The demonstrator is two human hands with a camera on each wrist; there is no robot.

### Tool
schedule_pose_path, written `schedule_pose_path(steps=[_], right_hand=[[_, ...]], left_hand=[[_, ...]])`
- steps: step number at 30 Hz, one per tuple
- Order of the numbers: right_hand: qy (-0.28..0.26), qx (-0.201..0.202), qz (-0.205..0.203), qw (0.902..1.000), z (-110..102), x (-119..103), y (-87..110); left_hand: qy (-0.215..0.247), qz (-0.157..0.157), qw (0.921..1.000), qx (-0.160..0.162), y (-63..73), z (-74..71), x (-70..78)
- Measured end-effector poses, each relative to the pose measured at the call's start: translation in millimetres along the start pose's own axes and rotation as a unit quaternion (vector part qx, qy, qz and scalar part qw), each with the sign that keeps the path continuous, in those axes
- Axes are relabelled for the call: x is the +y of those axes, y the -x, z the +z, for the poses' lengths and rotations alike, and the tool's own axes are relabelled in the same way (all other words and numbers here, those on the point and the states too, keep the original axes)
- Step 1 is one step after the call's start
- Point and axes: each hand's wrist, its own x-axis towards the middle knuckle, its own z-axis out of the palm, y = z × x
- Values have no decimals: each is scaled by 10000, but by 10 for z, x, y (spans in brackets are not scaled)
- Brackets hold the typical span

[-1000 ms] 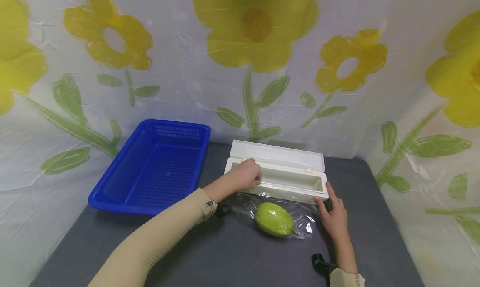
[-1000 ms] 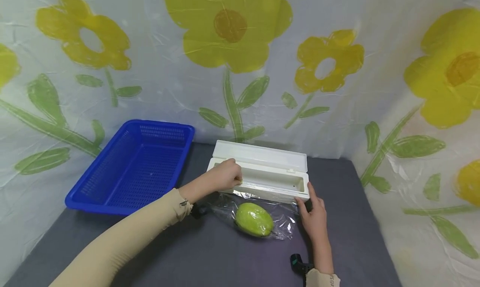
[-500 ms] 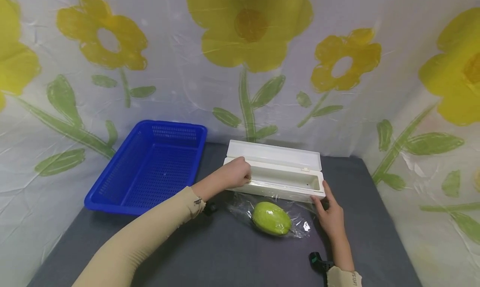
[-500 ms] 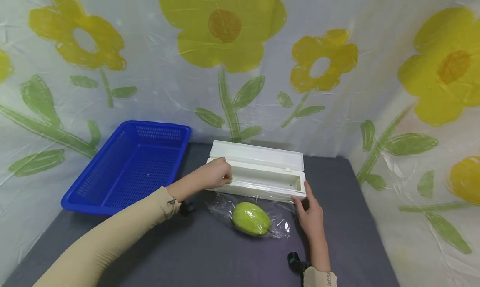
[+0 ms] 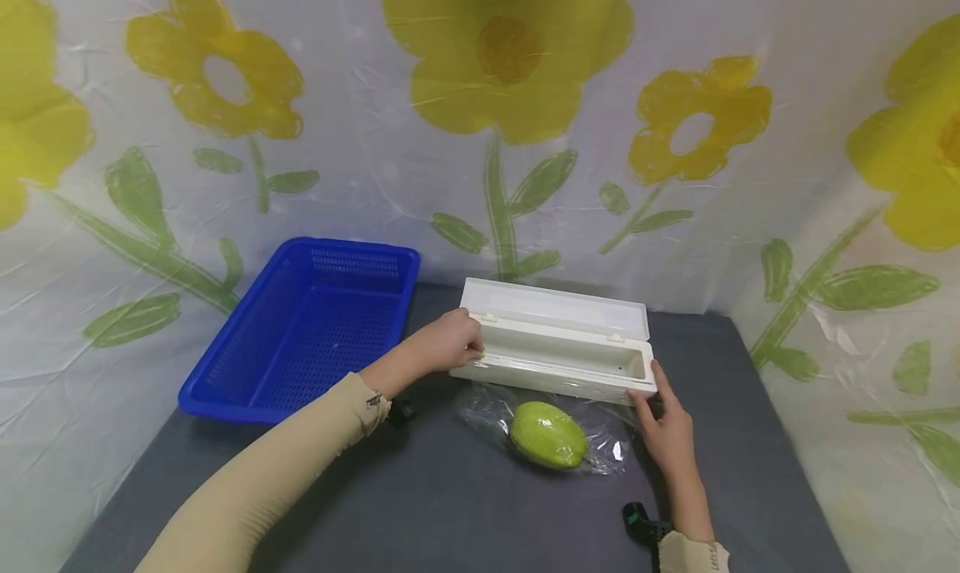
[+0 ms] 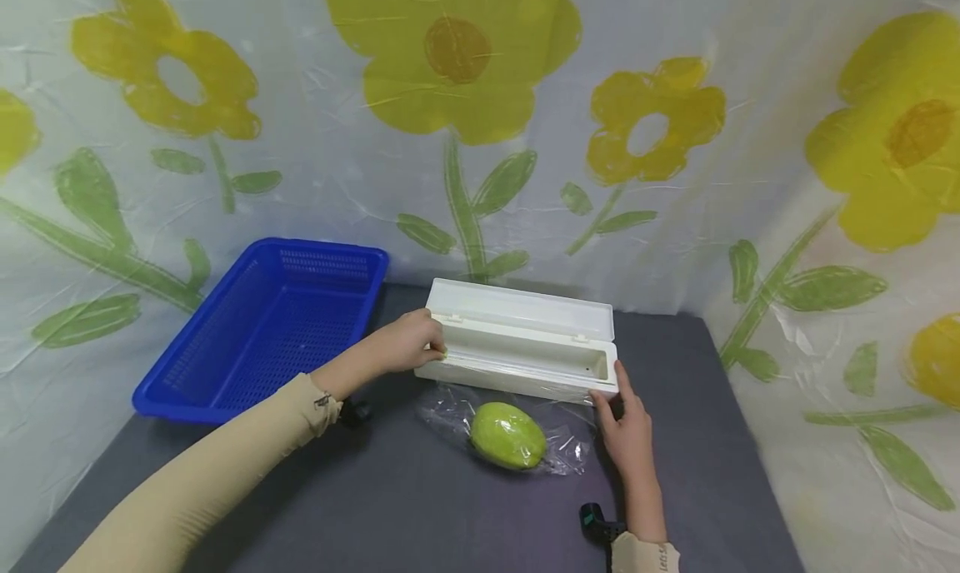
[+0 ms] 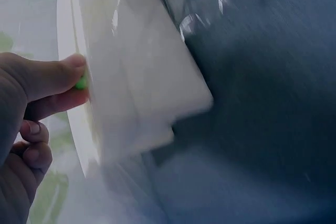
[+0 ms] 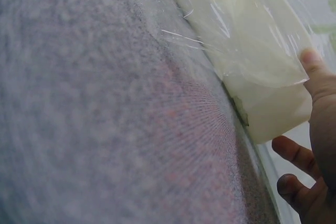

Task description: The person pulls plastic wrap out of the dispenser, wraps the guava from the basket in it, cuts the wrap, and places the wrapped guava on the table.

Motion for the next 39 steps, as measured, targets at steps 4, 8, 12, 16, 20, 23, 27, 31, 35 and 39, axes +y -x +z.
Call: schedule_pose_path(steps=[4, 8, 12, 16, 20, 23, 27, 31, 35, 39], right_hand=[[3, 56, -32, 10000, -11, 5, 3], [17, 40, -46, 10000, -1, 4, -3], [6, 7, -22, 10000, 23, -2, -17], [58, -10, 2, 10000, 20, -7, -23], [81, -99, 87, 9999, -3, -30, -10], [61, -136, 123, 9998, -24, -65, 6], [53, 86, -83, 9999, -39, -103, 17], [29, 554, -479, 9973, -34, -128, -1], [-10, 931, -804, 9924, -22, -137, -29], [-54, 1079, -915, 9899, -20, -139, -50]], left_hand=[[19, -81, 9998, 180, 139, -21, -76], [-37, -325, 9994, 76, 219, -52, -110], [-131, -607, 9980, -94, 261, -84, -142], [-113, -796, 9967, -106, 266, -94, -127], [-32, -1055, 9943, -144, 250, -115, -62], [-40, -1228, 9922, -213, 236, -149, -8], [-4, -1530, 9878, -275, 206, -201, 59], [142, -1641, 9859, -307, 143, -229, 132], [381, -1668, 9847, -334, 57, -199, 201], [455, -1647, 9849, -263, -5, -138, 240]])
